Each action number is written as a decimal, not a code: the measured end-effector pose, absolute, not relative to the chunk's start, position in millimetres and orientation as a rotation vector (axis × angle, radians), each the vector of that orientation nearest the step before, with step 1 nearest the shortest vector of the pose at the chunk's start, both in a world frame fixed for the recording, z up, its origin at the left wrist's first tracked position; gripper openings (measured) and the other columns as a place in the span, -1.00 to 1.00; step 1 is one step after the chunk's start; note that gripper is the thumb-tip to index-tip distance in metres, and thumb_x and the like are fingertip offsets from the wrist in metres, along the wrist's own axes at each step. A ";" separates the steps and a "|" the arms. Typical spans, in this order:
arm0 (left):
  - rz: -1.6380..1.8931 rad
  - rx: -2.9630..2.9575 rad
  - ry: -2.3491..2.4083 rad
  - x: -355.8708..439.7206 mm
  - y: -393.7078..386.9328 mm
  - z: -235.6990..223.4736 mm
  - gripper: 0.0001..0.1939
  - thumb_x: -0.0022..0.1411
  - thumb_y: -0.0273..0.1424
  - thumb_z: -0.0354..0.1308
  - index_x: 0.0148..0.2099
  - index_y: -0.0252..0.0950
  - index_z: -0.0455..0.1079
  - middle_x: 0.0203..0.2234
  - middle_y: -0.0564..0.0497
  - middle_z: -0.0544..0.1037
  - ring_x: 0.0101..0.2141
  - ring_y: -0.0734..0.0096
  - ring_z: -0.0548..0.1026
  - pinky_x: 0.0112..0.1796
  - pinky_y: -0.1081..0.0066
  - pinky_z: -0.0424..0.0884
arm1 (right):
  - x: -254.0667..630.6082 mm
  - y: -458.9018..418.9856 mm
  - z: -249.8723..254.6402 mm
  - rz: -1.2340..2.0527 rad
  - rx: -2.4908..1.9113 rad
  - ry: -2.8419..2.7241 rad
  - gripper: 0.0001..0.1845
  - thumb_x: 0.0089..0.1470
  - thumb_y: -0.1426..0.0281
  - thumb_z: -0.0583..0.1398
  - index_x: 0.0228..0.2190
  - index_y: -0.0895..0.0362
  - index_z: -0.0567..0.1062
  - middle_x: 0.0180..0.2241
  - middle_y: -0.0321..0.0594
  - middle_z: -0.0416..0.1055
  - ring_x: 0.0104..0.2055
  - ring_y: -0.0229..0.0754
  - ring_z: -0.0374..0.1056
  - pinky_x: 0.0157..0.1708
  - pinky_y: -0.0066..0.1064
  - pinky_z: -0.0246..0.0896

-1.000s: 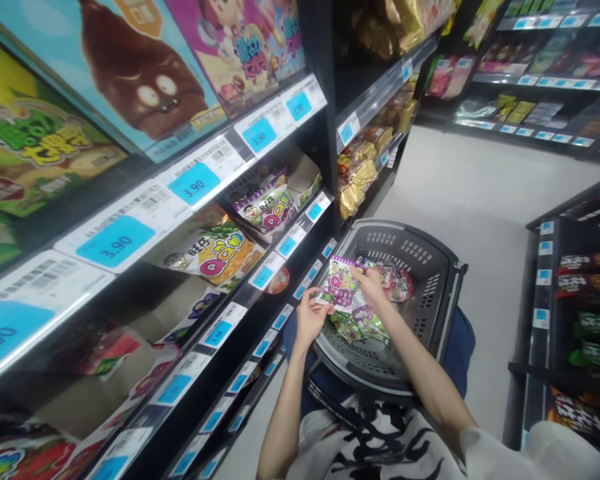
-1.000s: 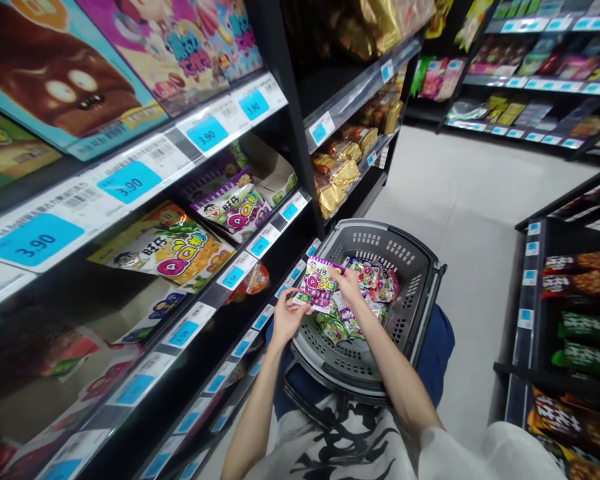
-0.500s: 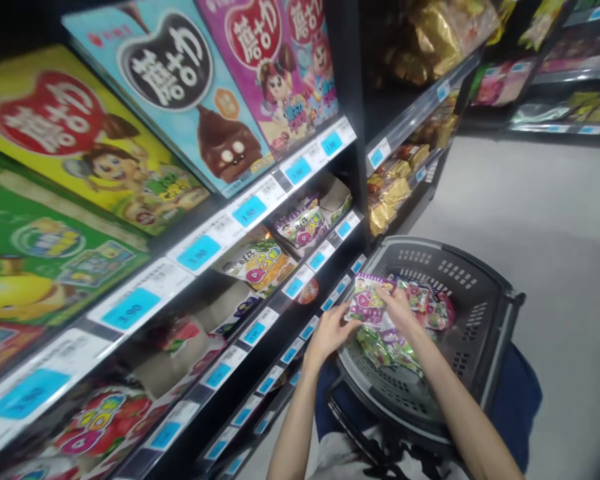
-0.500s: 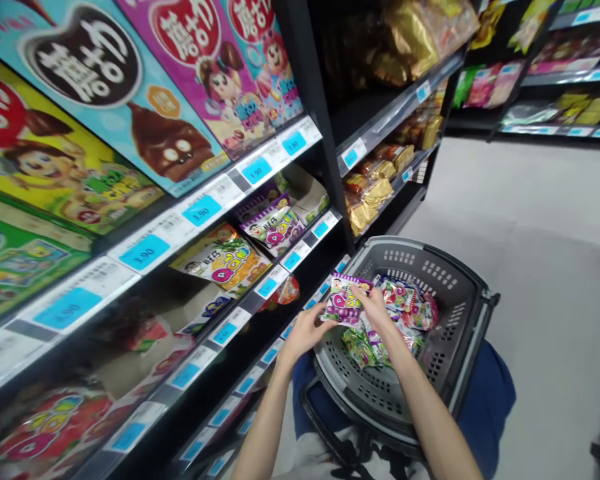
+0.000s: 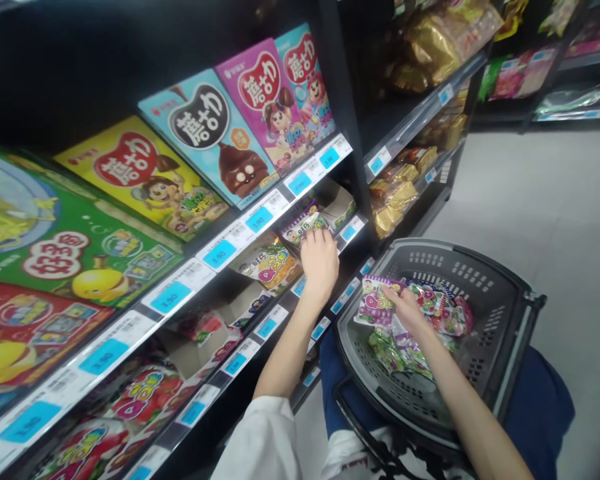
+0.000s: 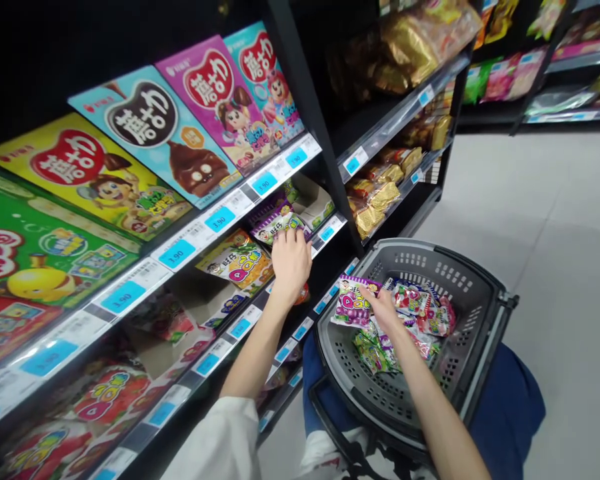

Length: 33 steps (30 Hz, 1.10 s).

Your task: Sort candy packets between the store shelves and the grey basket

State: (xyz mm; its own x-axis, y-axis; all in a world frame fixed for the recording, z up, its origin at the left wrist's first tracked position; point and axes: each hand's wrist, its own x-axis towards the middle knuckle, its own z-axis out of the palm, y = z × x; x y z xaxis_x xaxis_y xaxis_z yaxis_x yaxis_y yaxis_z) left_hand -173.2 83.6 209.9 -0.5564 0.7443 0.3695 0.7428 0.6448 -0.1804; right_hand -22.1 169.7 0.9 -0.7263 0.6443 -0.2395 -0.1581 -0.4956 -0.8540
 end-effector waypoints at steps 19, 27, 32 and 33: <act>0.156 -1.256 -2.616 -186.8 82.1 231.3 -0.63 0.37 -0.27 0.09 0.11 -0.40 0.33 -0.06 -0.30 0.52 -0.01 0.01 0.51 -0.04 0.23 0.41 | -18.7 167.6 5.1 2.227 -0.697 -1.182 -0.59 -0.14 0.06 0.45 -0.41 0.12 0.58 -0.42 -0.23 0.57 -0.40 -0.15 0.44 -0.32 -0.36 0.31; 0.132 -1.241 -2.640 -203.7 80.1 230.5 -0.66 0.42 -0.27 -0.06 0.06 -0.31 0.42 -0.22 -0.25 0.60 -0.08 0.03 0.57 -0.08 0.22 0.43 | -19.9 166.5 6.4 2.288 -0.641 -1.155 -0.56 -0.16 0.06 0.46 -0.36 0.14 0.61 -0.41 -0.19 0.58 -0.37 -0.10 0.49 -0.31 -0.32 0.35; 0.032 -1.185 -2.639 -213.6 79.7 227.0 -0.66 0.39 -0.34 -0.04 0.10 -0.27 0.43 -0.23 -0.24 0.61 -0.10 0.03 0.58 -0.09 0.22 0.43 | -19.6 167.5 13.7 2.267 -0.649 -1.114 -0.55 -0.21 0.07 0.47 -0.40 0.16 0.60 -0.45 -0.19 0.57 -0.38 -0.11 0.48 -0.33 -0.34 0.35; -0.017 -1.166 -2.639 -211.3 78.7 226.0 -0.66 0.40 -0.34 -0.04 0.10 -0.26 0.43 -0.22 -0.23 0.61 -0.10 0.03 0.57 -0.08 0.20 0.43 | -19.2 167.7 15.9 2.256 -0.654 -1.111 -0.56 -0.22 0.08 0.48 -0.41 0.16 0.60 -0.46 -0.20 0.57 -0.40 -0.12 0.47 -0.34 -0.35 0.34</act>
